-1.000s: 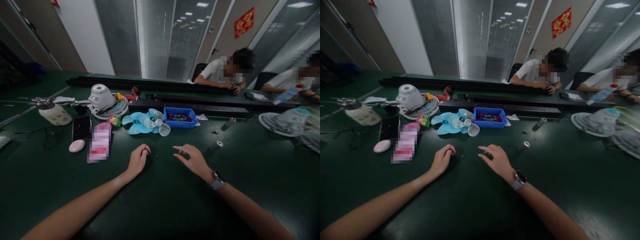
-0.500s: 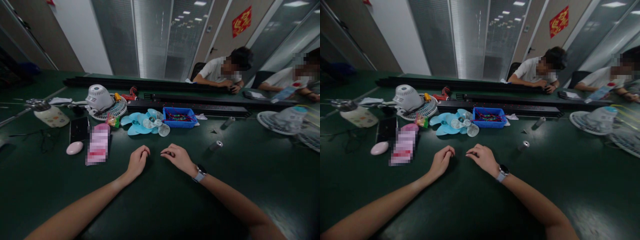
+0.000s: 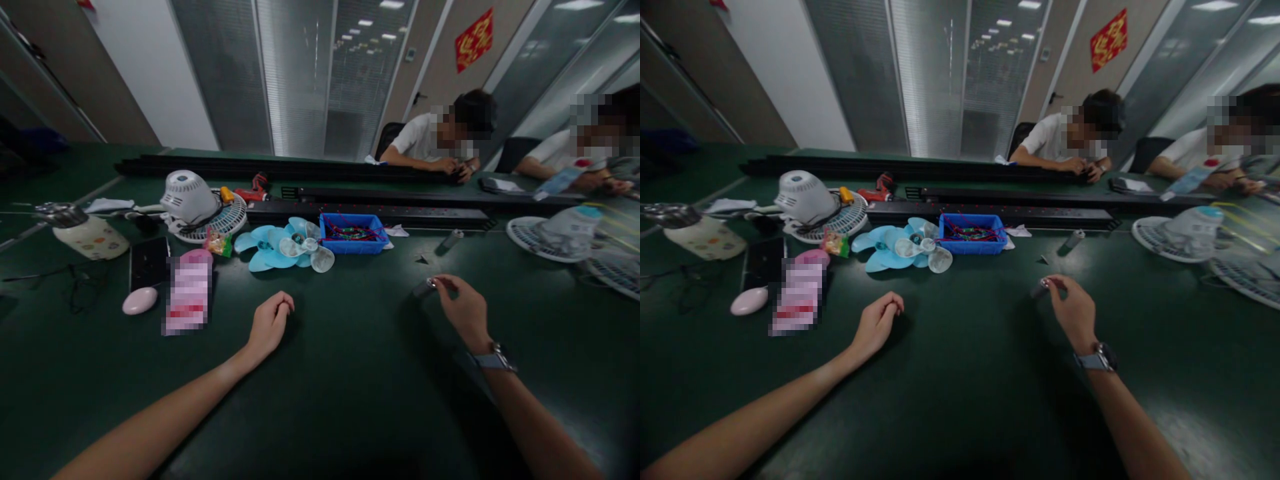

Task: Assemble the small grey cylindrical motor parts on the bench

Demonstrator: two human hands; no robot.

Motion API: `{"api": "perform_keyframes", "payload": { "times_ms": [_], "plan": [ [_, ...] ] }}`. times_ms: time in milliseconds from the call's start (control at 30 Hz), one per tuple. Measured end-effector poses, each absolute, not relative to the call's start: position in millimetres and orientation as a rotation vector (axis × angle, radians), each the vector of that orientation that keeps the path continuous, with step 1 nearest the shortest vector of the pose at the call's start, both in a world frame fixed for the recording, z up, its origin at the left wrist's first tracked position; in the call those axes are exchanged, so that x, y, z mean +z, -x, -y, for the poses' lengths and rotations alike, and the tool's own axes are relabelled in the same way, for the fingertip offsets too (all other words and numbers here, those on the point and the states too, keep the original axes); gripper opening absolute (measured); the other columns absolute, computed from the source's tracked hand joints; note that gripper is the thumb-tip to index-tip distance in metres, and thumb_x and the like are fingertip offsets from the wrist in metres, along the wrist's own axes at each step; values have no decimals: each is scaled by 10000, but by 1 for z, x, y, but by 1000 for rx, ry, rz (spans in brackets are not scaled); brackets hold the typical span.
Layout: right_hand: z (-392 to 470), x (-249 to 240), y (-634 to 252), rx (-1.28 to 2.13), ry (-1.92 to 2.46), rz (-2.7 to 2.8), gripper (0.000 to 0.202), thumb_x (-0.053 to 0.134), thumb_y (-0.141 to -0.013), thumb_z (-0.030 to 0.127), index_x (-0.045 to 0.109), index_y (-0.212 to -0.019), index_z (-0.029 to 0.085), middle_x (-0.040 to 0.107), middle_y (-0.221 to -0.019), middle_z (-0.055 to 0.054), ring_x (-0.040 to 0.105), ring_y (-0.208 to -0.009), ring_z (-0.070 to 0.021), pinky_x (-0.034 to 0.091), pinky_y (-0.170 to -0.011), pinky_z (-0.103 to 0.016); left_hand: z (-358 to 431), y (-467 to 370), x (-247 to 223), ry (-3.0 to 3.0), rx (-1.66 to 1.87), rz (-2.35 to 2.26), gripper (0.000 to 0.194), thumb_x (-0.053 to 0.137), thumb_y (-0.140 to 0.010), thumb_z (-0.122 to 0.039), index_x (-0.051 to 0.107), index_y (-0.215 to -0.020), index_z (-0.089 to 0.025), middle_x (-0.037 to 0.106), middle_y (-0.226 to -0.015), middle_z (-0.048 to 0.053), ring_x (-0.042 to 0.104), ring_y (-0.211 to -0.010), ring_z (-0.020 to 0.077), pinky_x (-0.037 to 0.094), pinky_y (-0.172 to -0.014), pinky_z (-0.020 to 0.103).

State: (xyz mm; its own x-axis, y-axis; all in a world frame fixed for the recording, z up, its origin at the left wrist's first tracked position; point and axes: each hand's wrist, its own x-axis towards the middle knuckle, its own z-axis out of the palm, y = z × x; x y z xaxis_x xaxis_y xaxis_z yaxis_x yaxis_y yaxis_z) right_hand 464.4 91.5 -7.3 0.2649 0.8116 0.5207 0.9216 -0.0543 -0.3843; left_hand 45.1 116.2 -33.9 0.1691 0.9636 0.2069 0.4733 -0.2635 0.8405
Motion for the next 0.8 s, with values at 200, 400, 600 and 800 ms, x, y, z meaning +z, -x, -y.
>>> {"api": "perform_keyframes", "payload": {
  "times_ms": [200,400,600,800],
  "plan": [
    [-91,-11,-462,-178,1885,1557,319,491,-915,481,653,-999,220,723,-947,-64,685,-818,-219,496,-728,-339,-117,-46,-35,-1822,1008,-1364,214,382,-858,-190,561,-741,-195,538,-670,-25,538,-653,147,377,-648,253],
    [-94,-21,-467,-217,1848,1577,402,427,-928,559,620,-925,207,711,-934,-91,681,-786,-226,500,-713,-347,-117,-47,-32,-1845,992,-1378,223,383,-853,-184,572,-735,-194,557,-677,-18,548,-661,151,391,-649,255],
    [-91,-32,-462,-240,1918,1588,588,427,-879,684,555,-1122,164,713,-987,-146,701,-833,-282,518,-637,-362,-117,-47,-31,-1863,978,-1383,220,386,-845,-186,576,-735,-194,596,-707,-7,572,-694,161,419,-672,260],
    [-89,-32,-447,-205,1835,1605,647,487,-847,692,502,-1182,138,695,-1030,-172,705,-857,-293,555,-644,-389,-116,-47,-33,-1880,989,-1366,233,400,-857,-176,603,-745,-192,622,-732,-5,580,-696,155,427,-673,256]
  ]
}}
